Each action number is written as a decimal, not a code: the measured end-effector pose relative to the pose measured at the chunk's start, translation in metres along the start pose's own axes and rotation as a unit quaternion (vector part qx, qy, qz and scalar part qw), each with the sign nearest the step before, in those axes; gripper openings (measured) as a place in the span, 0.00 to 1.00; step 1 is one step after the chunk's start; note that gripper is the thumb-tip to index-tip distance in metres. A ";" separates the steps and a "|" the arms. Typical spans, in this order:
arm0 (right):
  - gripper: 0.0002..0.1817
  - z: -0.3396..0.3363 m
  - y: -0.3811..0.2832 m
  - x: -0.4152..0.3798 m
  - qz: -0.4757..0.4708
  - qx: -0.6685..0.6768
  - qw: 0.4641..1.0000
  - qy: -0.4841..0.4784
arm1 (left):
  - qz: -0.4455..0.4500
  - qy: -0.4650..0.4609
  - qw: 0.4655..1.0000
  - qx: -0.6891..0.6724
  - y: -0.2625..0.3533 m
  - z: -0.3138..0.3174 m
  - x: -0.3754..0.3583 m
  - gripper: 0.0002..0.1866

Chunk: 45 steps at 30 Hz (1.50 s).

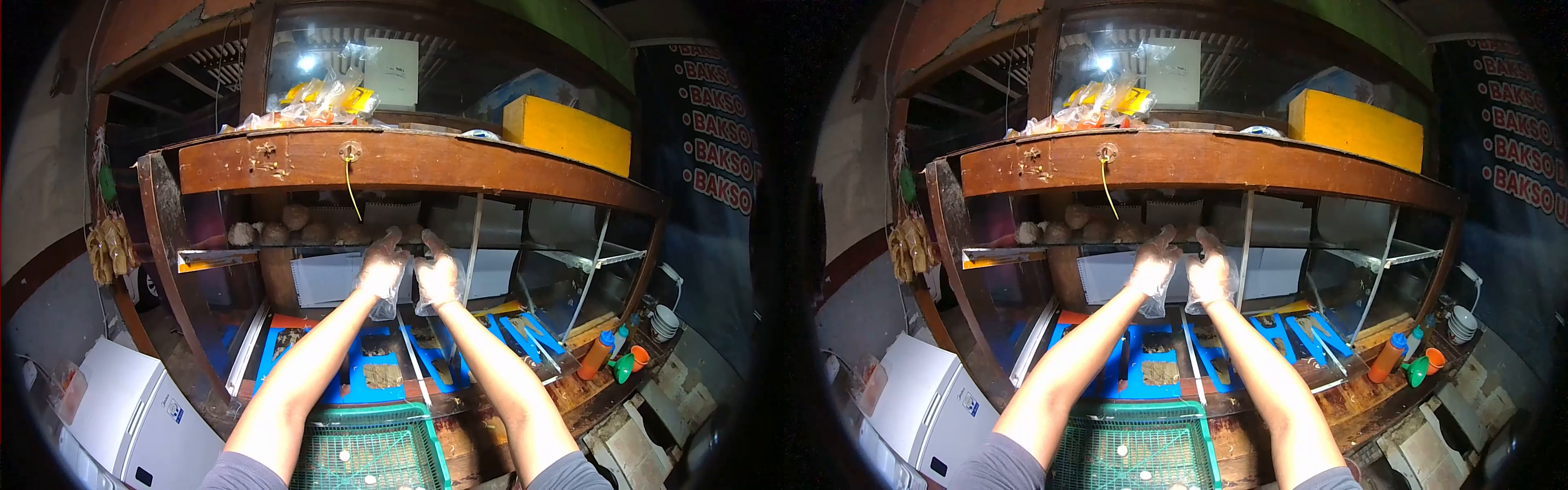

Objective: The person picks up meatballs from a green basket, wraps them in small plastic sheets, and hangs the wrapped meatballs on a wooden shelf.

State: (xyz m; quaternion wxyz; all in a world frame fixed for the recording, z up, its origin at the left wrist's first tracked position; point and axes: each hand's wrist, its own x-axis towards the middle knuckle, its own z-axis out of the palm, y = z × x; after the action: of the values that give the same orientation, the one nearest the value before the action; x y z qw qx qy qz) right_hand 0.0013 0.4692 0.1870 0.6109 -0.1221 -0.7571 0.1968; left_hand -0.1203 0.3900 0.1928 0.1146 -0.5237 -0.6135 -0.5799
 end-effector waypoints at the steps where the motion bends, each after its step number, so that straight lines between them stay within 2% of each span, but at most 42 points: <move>1: 0.28 -0.005 -0.007 -0.005 0.003 0.000 1.000 -0.003 | -0.005 0.013 0.998 -0.062 0.000 0.000 -0.006 0.28; 2: 0.28 -0.010 -0.014 -0.011 0.016 -0.013 1.000 -0.023 | -0.011 0.026 0.992 -0.124 0.000 -0.002 -0.012 0.28; 3: 0.28 -0.016 -0.024 -0.016 0.029 -0.025 0.998 -0.044 | -0.017 0.025 0.992 -0.123 0.004 -0.009 -0.020 0.28; 5: 0.29 -0.026 -0.036 -0.028 0.022 -0.033 0.997 -0.063 | -0.020 -0.037 0.999 -0.023 0.021 -0.032 -0.039 0.28; 8: 0.31 -0.044 -0.054 -0.045 0.018 -0.063 0.992 -0.111 | 0.001 -0.064 0.997 0.045 0.037 -0.063 -0.069 0.27; 10: 0.31 -0.053 -0.059 -0.061 -0.021 -0.032 0.991 -0.126 | -0.016 -0.068 0.997 0.017 0.042 -0.080 -0.091 0.26; 12: 0.31 -0.062 -0.068 -0.078 -0.007 0.027 0.986 -0.166 | 0.022 -0.080 0.996 -0.036 0.045 -0.098 -0.113 0.25; 14: 0.32 -0.074 -0.081 -0.096 -0.023 0.032 0.978 -0.204 | 0.011 -0.113 0.993 0.023 0.065 -0.120 -0.135 0.26; 16: 0.32 -0.084 -0.097 -0.116 0.029 0.045 0.968 -0.245 | -0.006 -0.138 0.990 0.006 0.070 -0.134 -0.157 0.27; 18: 0.32 -0.095 -0.113 -0.140 0.129 0.044 0.942 -0.307 | -0.019 -0.146 0.989 -0.014 0.076 -0.144 -0.180 0.25; 20: 0.32 -0.105 -0.129 -0.158 0.137 0.064 0.929 -0.337 | 0.003 -0.157 0.987 0.038 0.090 -0.157 -0.200 0.23; 21: 0.32 -0.108 -0.134 -0.170 0.157 0.114 0.924 -0.328 | -0.005 -0.153 0.988 0.015 0.087 -0.158 -0.213 0.23; 24: 0.31 -0.125 -0.152 -0.188 0.120 0.060 0.923 -0.360 | -0.028 -0.199 0.980 0.008 0.105 -0.165 -0.243 0.22; 27: 0.30 -0.137 -0.162 -0.212 0.154 0.051 0.911 -0.379 | -0.050 -0.243 0.969 0.012 0.113 -0.165 -0.270 0.21; 28: 0.30 -0.139 -0.165 -0.219 0.169 0.055 0.905 -0.385 | -0.061 -0.244 0.967 -0.029 0.109 -0.160 -0.282 0.21; 32: 0.28 -0.151 -0.165 -0.243 0.192 0.012 0.857 -0.478 | -0.083 -0.314 0.944 -0.056 0.105 -0.147 -0.320 0.21; 37: 0.27 -0.158 -0.178 -0.252 0.225 -0.030 0.824 -0.519 | -0.116 -0.358 0.927 -0.009 0.109 -0.140 -0.348 0.20; 39: 0.27 -0.159 -0.180 -0.262 0.228 -0.022 0.829 -0.510 | -0.050 -0.390 0.919 0.032 0.103 -0.142 -0.358 0.21; 40: 0.26 -0.159 -0.179 -0.267 0.226 -0.014 0.836 -0.500 | -0.052 -0.390 0.919 0.032 0.103 -0.142 -0.362 0.21; 42: 0.27 -0.158 -0.176 -0.280 0.199 -0.008 0.847 -0.492 | -0.113 -0.416 0.898 0.093 0.106 -0.144 -0.372 0.21; 45: 0.26 -0.154 -0.180 -0.289 0.255 -0.025 0.805 -0.535 | -0.087 -0.438 0.890 0.098 0.099 -0.145 -0.386 0.23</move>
State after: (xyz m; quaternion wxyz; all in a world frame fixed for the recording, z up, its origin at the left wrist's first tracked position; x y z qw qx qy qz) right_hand 0.2254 0.2089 0.0411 0.0337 -0.2008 -0.9102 0.3606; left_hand 0.0533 0.0506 0.0062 -0.1654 -0.6552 -0.6981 -0.2365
